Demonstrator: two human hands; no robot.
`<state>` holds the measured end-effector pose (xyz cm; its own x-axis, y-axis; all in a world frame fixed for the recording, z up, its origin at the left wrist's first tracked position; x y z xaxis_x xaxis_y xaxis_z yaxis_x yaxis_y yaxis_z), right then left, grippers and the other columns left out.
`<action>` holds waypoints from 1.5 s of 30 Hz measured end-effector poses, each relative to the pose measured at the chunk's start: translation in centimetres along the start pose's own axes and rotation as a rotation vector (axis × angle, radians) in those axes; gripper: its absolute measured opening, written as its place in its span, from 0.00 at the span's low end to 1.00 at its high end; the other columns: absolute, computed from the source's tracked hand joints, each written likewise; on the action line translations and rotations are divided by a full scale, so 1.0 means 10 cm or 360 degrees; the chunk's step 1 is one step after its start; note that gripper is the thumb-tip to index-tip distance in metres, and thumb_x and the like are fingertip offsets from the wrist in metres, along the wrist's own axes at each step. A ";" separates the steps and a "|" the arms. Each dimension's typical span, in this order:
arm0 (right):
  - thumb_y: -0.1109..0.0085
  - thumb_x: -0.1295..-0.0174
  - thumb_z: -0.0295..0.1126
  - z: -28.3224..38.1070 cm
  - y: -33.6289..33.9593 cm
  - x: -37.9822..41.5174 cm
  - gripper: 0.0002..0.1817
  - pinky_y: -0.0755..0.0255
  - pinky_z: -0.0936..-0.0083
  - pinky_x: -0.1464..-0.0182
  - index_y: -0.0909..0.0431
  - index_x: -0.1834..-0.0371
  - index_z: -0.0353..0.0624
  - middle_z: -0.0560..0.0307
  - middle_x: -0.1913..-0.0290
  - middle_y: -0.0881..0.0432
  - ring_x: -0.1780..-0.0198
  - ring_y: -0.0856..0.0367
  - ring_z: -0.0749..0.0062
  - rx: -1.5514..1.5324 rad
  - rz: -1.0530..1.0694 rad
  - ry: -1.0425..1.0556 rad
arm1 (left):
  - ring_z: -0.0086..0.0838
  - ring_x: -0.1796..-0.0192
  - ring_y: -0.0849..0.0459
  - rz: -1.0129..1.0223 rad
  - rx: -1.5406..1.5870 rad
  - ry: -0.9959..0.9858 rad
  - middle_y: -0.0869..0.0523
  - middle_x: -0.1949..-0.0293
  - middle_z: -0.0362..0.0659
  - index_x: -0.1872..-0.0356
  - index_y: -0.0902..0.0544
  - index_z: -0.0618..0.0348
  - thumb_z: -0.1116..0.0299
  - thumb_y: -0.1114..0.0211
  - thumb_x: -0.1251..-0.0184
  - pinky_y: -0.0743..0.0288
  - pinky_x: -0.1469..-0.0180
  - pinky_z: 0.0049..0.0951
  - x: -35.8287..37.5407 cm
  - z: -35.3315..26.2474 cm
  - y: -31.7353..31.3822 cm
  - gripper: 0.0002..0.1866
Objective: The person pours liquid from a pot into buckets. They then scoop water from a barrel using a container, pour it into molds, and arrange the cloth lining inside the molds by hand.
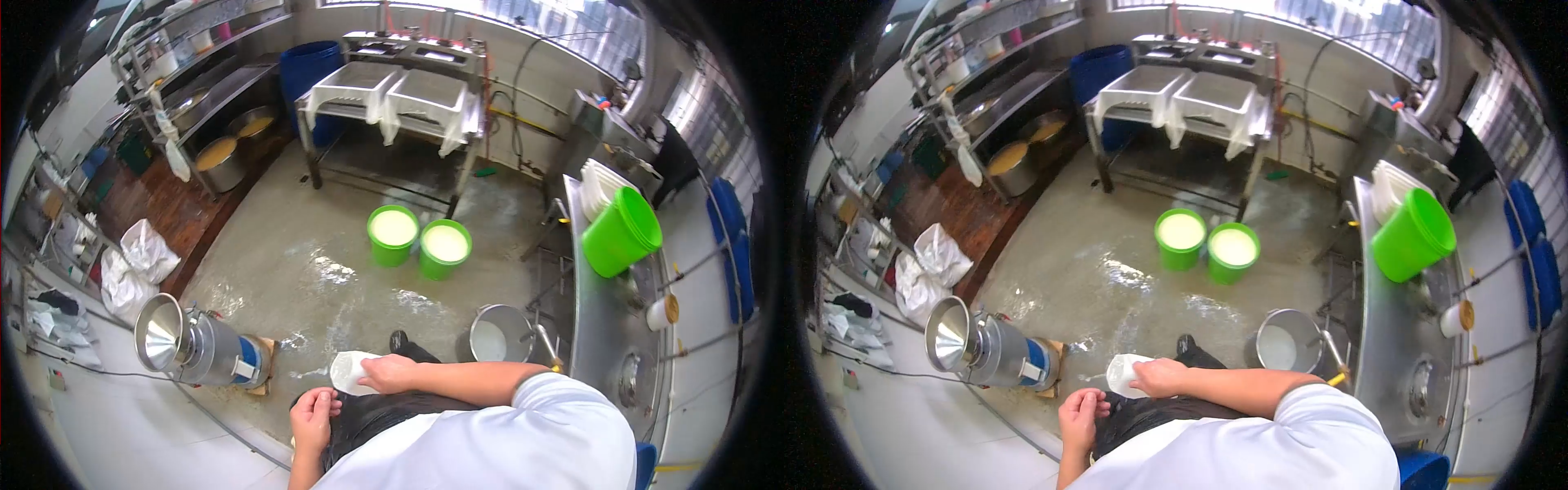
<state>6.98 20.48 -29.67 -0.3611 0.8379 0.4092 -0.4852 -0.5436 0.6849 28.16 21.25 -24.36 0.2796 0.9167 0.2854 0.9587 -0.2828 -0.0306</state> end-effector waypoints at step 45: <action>0.32 0.30 0.41 -2.04 6.41 -8.38 0.29 0.25 0.58 0.32 0.26 0.31 0.40 0.40 0.37 0.15 0.32 0.18 0.48 -0.0950 -0.0741 -0.0520 | 0.25 0.55 0.13 -0.0053 -0.0171 -0.0214 0.10 0.53 0.40 0.48 0.13 0.63 0.66 0.34 0.20 0.18 0.50 0.26 -10.58 -3.44 2.80 0.11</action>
<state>-10.11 -85.62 -32.40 0.1869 0.9057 0.3805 -0.9030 0.0058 0.4297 23.63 -93.41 -22.42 0.2594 0.9535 0.1535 0.9583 -0.2738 0.0814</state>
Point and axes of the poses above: each hand's wrist, its own x-axis away from the middle knuckle, its own y-axis out of the back of the hand, z = x × y, the point moved 6 cm from there along -x, towards the middle knuckle
